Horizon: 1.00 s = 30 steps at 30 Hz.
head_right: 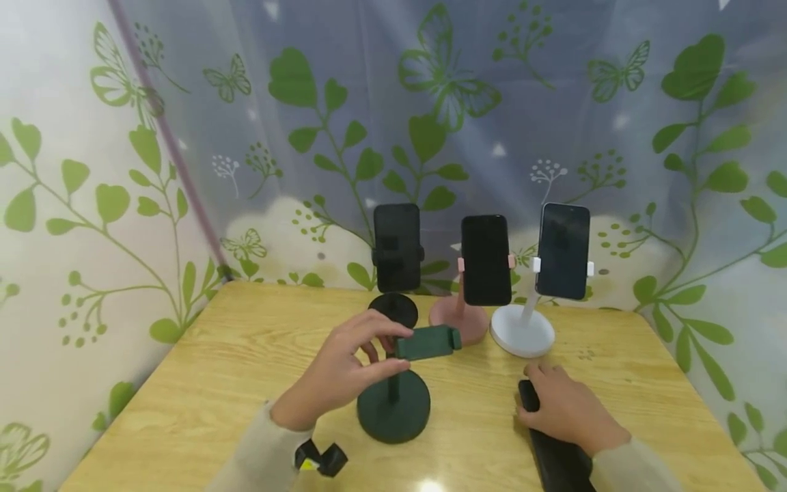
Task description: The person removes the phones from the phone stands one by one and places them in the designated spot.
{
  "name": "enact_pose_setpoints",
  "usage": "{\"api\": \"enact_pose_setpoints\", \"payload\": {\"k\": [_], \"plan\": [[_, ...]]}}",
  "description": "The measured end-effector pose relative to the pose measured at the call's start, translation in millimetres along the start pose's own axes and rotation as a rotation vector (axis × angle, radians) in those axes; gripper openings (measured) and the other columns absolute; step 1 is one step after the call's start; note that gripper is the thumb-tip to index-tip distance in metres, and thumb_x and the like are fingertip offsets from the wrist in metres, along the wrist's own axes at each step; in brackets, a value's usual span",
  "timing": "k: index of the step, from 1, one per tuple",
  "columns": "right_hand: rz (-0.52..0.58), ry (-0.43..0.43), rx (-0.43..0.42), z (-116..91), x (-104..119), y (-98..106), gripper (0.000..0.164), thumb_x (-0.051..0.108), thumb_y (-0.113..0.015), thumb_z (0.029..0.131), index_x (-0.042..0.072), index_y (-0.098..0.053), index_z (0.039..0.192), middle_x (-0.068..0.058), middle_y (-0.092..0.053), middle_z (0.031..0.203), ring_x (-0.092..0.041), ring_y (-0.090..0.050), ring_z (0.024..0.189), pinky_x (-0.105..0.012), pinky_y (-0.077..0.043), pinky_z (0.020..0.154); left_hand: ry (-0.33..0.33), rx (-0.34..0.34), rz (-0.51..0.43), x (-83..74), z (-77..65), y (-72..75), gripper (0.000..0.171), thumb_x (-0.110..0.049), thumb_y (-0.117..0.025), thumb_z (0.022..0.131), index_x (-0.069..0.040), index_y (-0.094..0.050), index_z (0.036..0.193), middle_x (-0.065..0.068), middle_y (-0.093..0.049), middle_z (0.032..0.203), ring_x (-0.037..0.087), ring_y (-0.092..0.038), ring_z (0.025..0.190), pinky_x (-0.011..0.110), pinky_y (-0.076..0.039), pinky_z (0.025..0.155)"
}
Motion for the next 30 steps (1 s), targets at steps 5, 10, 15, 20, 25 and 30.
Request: {"api": "enact_pose_setpoints", "payload": {"k": [5,10,15,20,25,30], "plan": [[-0.007,0.034,0.01,4.2,1.1,-4.4,0.064,0.056,-0.079,0.085,0.009,-0.065,0.127,-0.012,-0.066,0.119,-0.034,-0.065,0.102,-0.057,-0.055,0.08,0.002,0.005,-0.007,-0.1,-0.1,-0.3,0.037,-0.023,-0.081,0.092,-0.026,-0.07,0.128,-0.013,-0.062,0.099,0.003,-0.059,0.085,0.023,-0.056,0.067],[-0.014,0.047,-0.01,3.4,3.8,-7.1,0.062,0.054,-0.08,0.085,0.011,-0.066,0.127,-0.011,-0.065,0.118,-0.031,-0.066,0.102,-0.055,-0.056,0.079,-0.004,0.0,-0.015,-0.4,0.5,-1.4,0.037,-0.023,-0.081,0.092,-0.027,-0.071,0.128,-0.013,-0.064,0.094,0.002,-0.061,0.081,0.024,-0.056,0.067],[-0.026,0.039,-0.006,5.0,5.6,-8.7,0.064,0.056,-0.079,0.086,0.01,-0.065,0.128,-0.012,-0.064,0.117,-0.029,-0.065,0.097,-0.054,-0.056,0.076,0.002,-0.002,-0.017,0.3,1.1,-2.3,0.038,-0.022,-0.082,0.091,-0.026,-0.071,0.127,-0.013,-0.063,0.091,0.003,-0.061,0.08,0.024,-0.055,0.066],[-0.038,0.016,0.003,6.4,5.9,-9.5,0.068,0.06,-0.078,0.085,0.008,-0.064,0.128,-0.014,-0.063,0.119,-0.03,-0.065,0.1,-0.055,-0.056,0.077,0.047,0.012,-0.046,0.2,1.4,-2.3,0.037,-0.022,-0.081,0.093,-0.025,-0.071,0.128,-0.012,-0.065,0.087,0.003,-0.062,0.076,0.025,-0.056,0.066],[-0.054,0.027,0.003,6.1,5.9,-7.6,0.063,0.059,-0.077,0.086,0.01,-0.065,0.125,-0.011,-0.063,0.116,-0.029,-0.064,0.099,-0.054,-0.056,0.077,0.071,0.019,-0.059,-0.3,1.8,-3.0,0.036,-0.022,-0.08,0.093,-0.024,-0.072,0.128,-0.012,-0.067,0.083,0.003,-0.062,0.073,0.026,-0.057,0.065],[-0.057,0.043,0.01,4.7,6.3,-8.5,0.064,0.06,-0.075,0.087,0.01,-0.065,0.125,-0.011,-0.062,0.116,-0.03,-0.064,0.099,-0.054,-0.056,0.077,0.065,0.02,-0.065,0.7,1.6,-4.1,0.036,-0.022,-0.08,0.093,-0.024,-0.071,0.128,-0.012,-0.067,0.083,0.003,-0.062,0.072,0.026,-0.056,0.064]]}}
Point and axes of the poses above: each hand's wrist, its own z-axis towards the middle knuckle, its own y-axis out of the back of the hand, x = y × z, the point moved 3 cm from there along z, towards the middle knuckle
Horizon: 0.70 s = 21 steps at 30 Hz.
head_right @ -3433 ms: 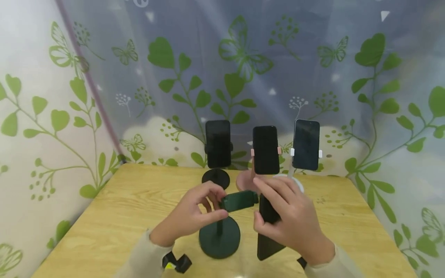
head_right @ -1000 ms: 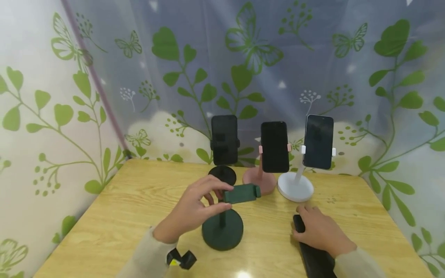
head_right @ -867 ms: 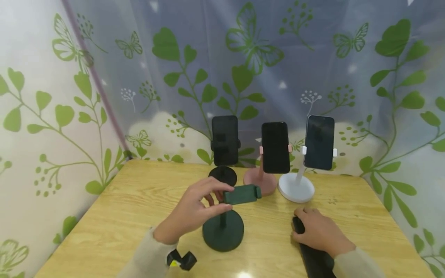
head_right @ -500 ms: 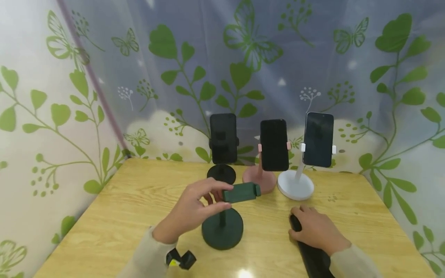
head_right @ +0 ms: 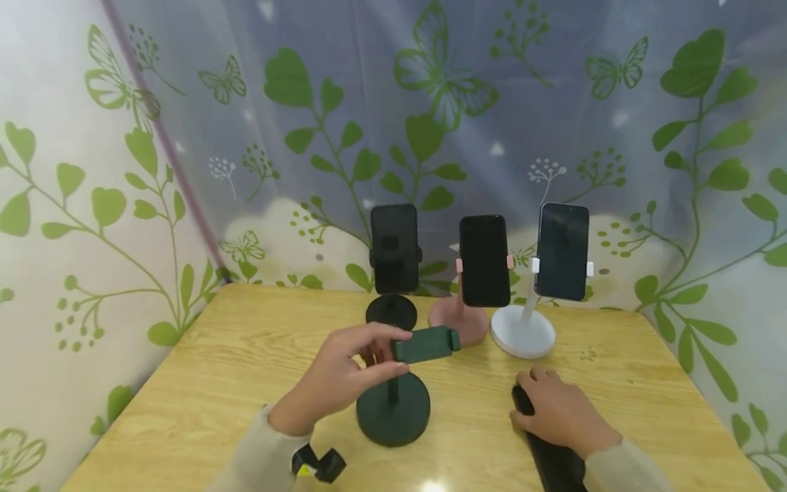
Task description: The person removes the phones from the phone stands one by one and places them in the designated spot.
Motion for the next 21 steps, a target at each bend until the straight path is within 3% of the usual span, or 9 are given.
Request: {"api": "enact_pose_setpoints", "payload": {"k": [4,6,9,12,14,16,21], "plan": [[0.021,-0.014,0.007,-4,-3,-1,0.071,0.065,-0.07,0.089,0.006,-0.063,0.128,-0.017,-0.061,0.124,-0.037,-0.063,0.108,-0.057,-0.056,0.08,0.002,0.004,-0.023,0.5,0.5,-2.7,0.035,-0.025,-0.079,0.094,-0.023,-0.071,0.128,-0.011,-0.067,0.083,0.004,-0.062,0.072,0.026,-0.056,0.064],[0.016,0.007,-0.034,-7,-1,3,0.069,0.062,-0.071,0.09,0.005,-0.064,0.128,-0.018,-0.061,0.125,-0.037,-0.063,0.109,-0.055,-0.056,0.08,0.003,0.003,-0.03,0.4,1.0,-3.7,0.034,-0.026,-0.078,0.095,-0.023,-0.071,0.128,-0.01,-0.067,0.083,0.004,-0.062,0.072,0.026,-0.056,0.065],[-0.011,0.099,-0.234,-14,11,17,0.044,0.044,-0.077,0.092,0.01,-0.068,0.117,-0.008,-0.064,0.114,-0.024,-0.065,0.097,-0.042,-0.058,0.07,0.006,0.005,-0.036,0.2,1.5,-5.1,0.033,-0.026,-0.077,0.096,-0.022,-0.071,0.128,-0.01,-0.067,0.084,0.004,-0.062,0.073,0.026,-0.056,0.065],[-0.041,0.266,-0.552,-24,32,42,0.016,0.023,-0.078,0.088,0.017,-0.071,0.102,0.004,-0.064,0.099,-0.009,-0.06,0.079,-0.027,-0.051,0.056,0.01,0.006,-0.041,0.4,1.3,-6.0,0.032,-0.026,-0.076,0.097,-0.022,-0.071,0.128,-0.01,-0.067,0.083,0.004,-0.061,0.072,0.026,-0.056,0.065],[-0.026,0.351,-0.721,-31,46,61,0.009,0.017,-0.073,0.087,0.019,-0.07,0.096,0.007,-0.064,0.094,-0.006,-0.057,0.074,-0.024,-0.048,0.053,0.009,0.008,-0.041,0.2,1.0,-5.9,0.031,-0.027,-0.075,0.097,-0.023,-0.071,0.128,-0.01,-0.066,0.083,0.004,-0.061,0.072,0.026,-0.056,0.065],[0.003,0.414,-0.84,-36,57,78,0.008,0.018,-0.064,0.089,0.017,-0.07,0.093,0.007,-0.065,0.093,-0.006,-0.056,0.071,-0.022,-0.046,0.051,0.006,0.007,-0.039,0.0,0.5,-5.3,0.031,-0.027,-0.075,0.097,-0.023,-0.07,0.128,-0.01,-0.067,0.083,0.004,-0.062,0.072,0.026,-0.056,0.065],[0.113,0.46,-1.012,-45,85,113,0.031,0.028,-0.048,0.098,0.01,-0.073,0.096,0.0,-0.067,0.097,-0.009,-0.058,0.071,-0.021,-0.047,0.054,-0.011,-0.005,-0.03,0.7,0.1,-2.7,0.03,-0.024,-0.076,0.097,-0.023,-0.07,0.127,-0.011,-0.065,0.083,0.004,-0.061,0.071,0.027,-0.056,0.065]]}}
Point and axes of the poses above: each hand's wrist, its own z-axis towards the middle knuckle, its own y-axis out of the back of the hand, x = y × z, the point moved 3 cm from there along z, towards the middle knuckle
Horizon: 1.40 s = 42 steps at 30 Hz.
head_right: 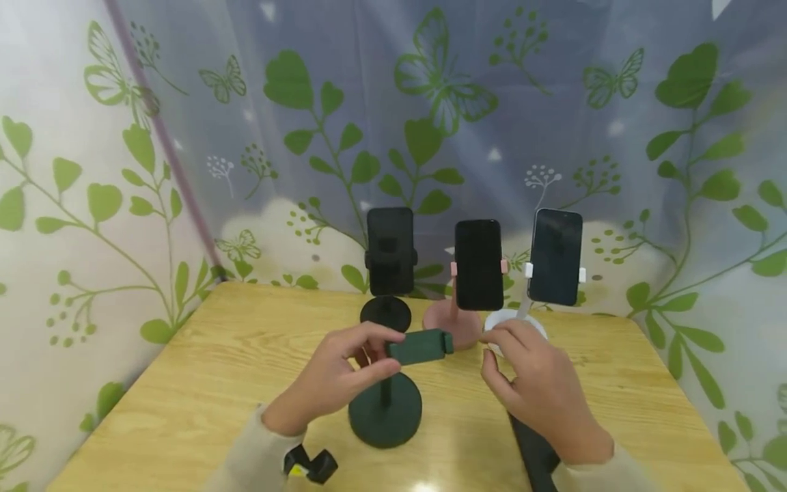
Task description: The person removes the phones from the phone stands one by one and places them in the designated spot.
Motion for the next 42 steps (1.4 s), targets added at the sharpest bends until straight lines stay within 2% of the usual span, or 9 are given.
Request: {"api": "enact_pose_setpoints", "payload": {"k": [7,11,13,16,21,25,30,35,42], "plan": [[0.214,0.081,-0.31,34,41,13,0.036,0.027,-0.054,0.1,-0.001,-0.075,0.091,-0.012,-0.07,0.091,-0.018,-0.063,0.078,-0.016,-0.049,0.079,0.002,0.014,-0.026,1.9,-0.9,1.6,0.029,-0.023,-0.075,0.098,-0.022,-0.07,0.126,-0.01,-0.065,0.084,0.006,-0.061,0.072,0.027,-0.056,0.065],[0.307,0.115,-0.419,41,55,14,0.033,0.021,-0.057,0.099,-0.007,-0.072,0.089,-0.019,-0.068,0.087,-0.017,-0.063,0.083,-0.014,-0.047,0.086,0.004,0.016,-0.028,1.8,-2.7,2.3,0.029,-0.023,-0.075,0.097,-0.022,-0.07,0.126,-0.01,-0.065,0.084,0.006,-0.062,0.072,0.027,-0.057,0.065],[0.336,0.119,-0.439,42,57,12,0.032,0.019,-0.058,0.098,-0.009,-0.072,0.09,-0.021,-0.067,0.087,-0.016,-0.062,0.084,-0.013,-0.047,0.087,0.0,0.02,-0.028,1.4,-3.0,2.7,0.029,-0.023,-0.075,0.098,-0.022,-0.069,0.127,-0.01,-0.066,0.085,0.005,-0.062,0.072,0.027,-0.057,0.065],[0.333,0.131,-0.433,40,56,9,0.032,0.019,-0.058,0.098,-0.009,-0.071,0.092,-0.021,-0.067,0.088,-0.016,-0.062,0.083,-0.013,-0.048,0.087,-0.012,0.027,-0.024,0.0,-2.5,3.0,0.029,-0.023,-0.075,0.098,-0.021,-0.07,0.127,-0.01,-0.066,0.084,0.005,-0.061,0.072,0.027,-0.057,0.065],[0.239,0.11,-0.353,35,47,8,0.04,0.028,-0.053,0.102,-0.007,-0.073,0.096,-0.019,-0.068,0.092,-0.019,-0.063,0.081,-0.011,-0.047,0.085,-0.035,0.045,-0.008,-2.6,3.2,-0.7,0.034,-0.021,-0.075,0.098,-0.019,-0.065,0.131,-0.01,-0.064,0.085,0.002,-0.06,0.071,0.024,-0.056,0.065],[0.193,0.08,-0.304,32,40,7,0.044,0.032,-0.052,0.103,-0.006,-0.073,0.099,-0.018,-0.069,0.096,-0.021,-0.062,0.084,-0.01,-0.046,0.086,-0.008,0.055,-0.03,-4.9,6.8,-4.3,0.038,-0.02,-0.073,0.1,-0.016,-0.056,0.133,-0.006,-0.065,0.088,0.002,-0.06,0.07,0.024,-0.056,0.062],[0.185,0.057,-0.258,31,35,3,0.043,0.032,-0.051,0.103,-0.004,-0.074,0.102,-0.017,-0.069,0.102,-0.021,-0.061,0.088,-0.011,-0.045,0.087,0.082,0.023,-0.037,-6.7,5.4,-4.2,0.031,-0.025,-0.072,0.1,-0.017,-0.058,0.126,-0.006,-0.066,0.09,0.003,-0.064,0.077,0.026,-0.057,0.065],[0.2,0.045,-0.195,32,30,-4,0.044,0.036,-0.05,0.104,-0.002,-0.073,0.108,-0.015,-0.068,0.108,-0.023,-0.061,0.096,-0.011,-0.041,0.094,0.215,-0.006,-0.029,-7.3,0.3,0.9,0.022,-0.034,-0.072,0.099,-0.017,-0.064,0.112,-0.008,-0.068,0.093,0.006,-0.065,0.081,0.03,-0.057,0.074],[0.199,0.036,-0.133,34,27,-11,0.048,0.04,-0.05,0.105,-0.001,-0.072,0.112,-0.016,-0.068,0.113,-0.028,-0.06,0.099,-0.009,-0.037,0.099,0.328,0.085,-0.167,-2.4,-3.6,-2.1,0.022,-0.041,-0.071,0.099,-0.019,-0.073,0.1,-0.006,-0.072,0.085,0.012,-0.068,0.071,0.032,-0.059,0.067]]}}
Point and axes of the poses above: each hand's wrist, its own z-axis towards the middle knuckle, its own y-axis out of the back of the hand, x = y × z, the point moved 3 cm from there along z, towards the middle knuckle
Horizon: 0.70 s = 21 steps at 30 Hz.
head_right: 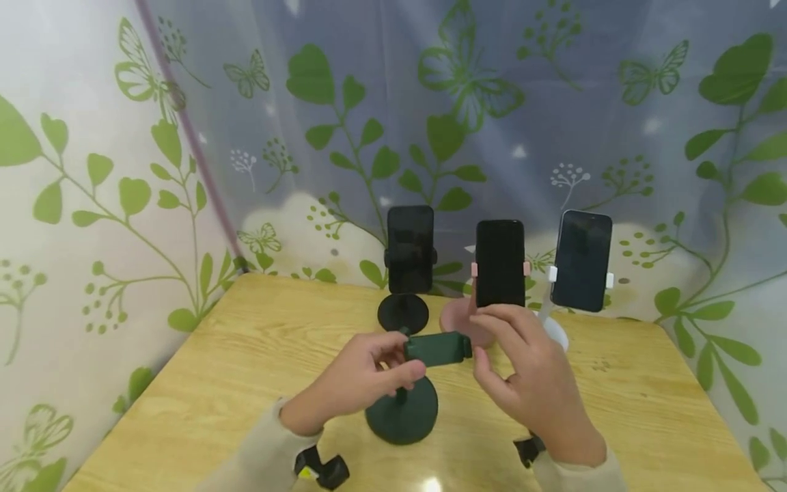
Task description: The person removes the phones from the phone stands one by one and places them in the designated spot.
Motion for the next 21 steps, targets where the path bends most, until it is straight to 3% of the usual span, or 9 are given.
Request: {"api": "enact_pose_setpoints", "payload": {"k": [3,9,15,21], "plan": [[-0.005,-0.002,0.004,-1,-1,1,0.048,0.041,-0.05,0.105,0.0,-0.072,0.113,-0.015,-0.068,0.113,-0.028,-0.061,0.099,-0.01,-0.037,0.098,-0.015,-0.002,-0.033,2.8,2.1,-3.1,0.02,-0.039,-0.071,0.1,-0.019,-0.071,0.096,-0.005,-0.072,0.081,0.014,-0.067,0.067,0.033,-0.058,0.063],[-0.006,-0.016,0.009,-2,-4,0,0.046,0.042,-0.049,0.105,0.003,-0.073,0.114,-0.012,-0.067,0.114,-0.025,-0.062,0.099,-0.012,-0.04,0.094,-0.11,-0.1,0.036,5.0,1.8,2.0,0.021,-0.034,-0.07,0.101,-0.018,-0.068,0.088,-0.005,-0.07,0.079,0.013,-0.068,0.07,0.032,-0.058,0.065],[0.009,-0.049,0.06,-3,-4,2,0.041,0.035,-0.049,0.103,0.005,-0.072,0.12,-0.009,-0.066,0.117,-0.022,-0.061,0.104,-0.013,-0.04,0.095,-0.091,-0.131,-0.065,6.6,7.0,18.8,0.03,-0.034,-0.063,0.105,-0.005,-0.069,0.1,0.01,-0.071,0.087,0.019,-0.07,0.074,0.037,-0.062,0.065],[0.001,-0.069,0.076,-3,-6,8,0.039,0.032,-0.05,0.102,0.005,-0.071,0.12,-0.009,-0.065,0.119,-0.024,-0.061,0.106,-0.013,-0.039,0.1,-0.108,-0.15,-0.111,5.5,11.9,34.8,0.047,-0.041,-0.062,0.105,0.005,-0.067,0.1,0.02,-0.07,0.088,0.019,-0.07,0.075,0.037,-0.061,0.068]]}}
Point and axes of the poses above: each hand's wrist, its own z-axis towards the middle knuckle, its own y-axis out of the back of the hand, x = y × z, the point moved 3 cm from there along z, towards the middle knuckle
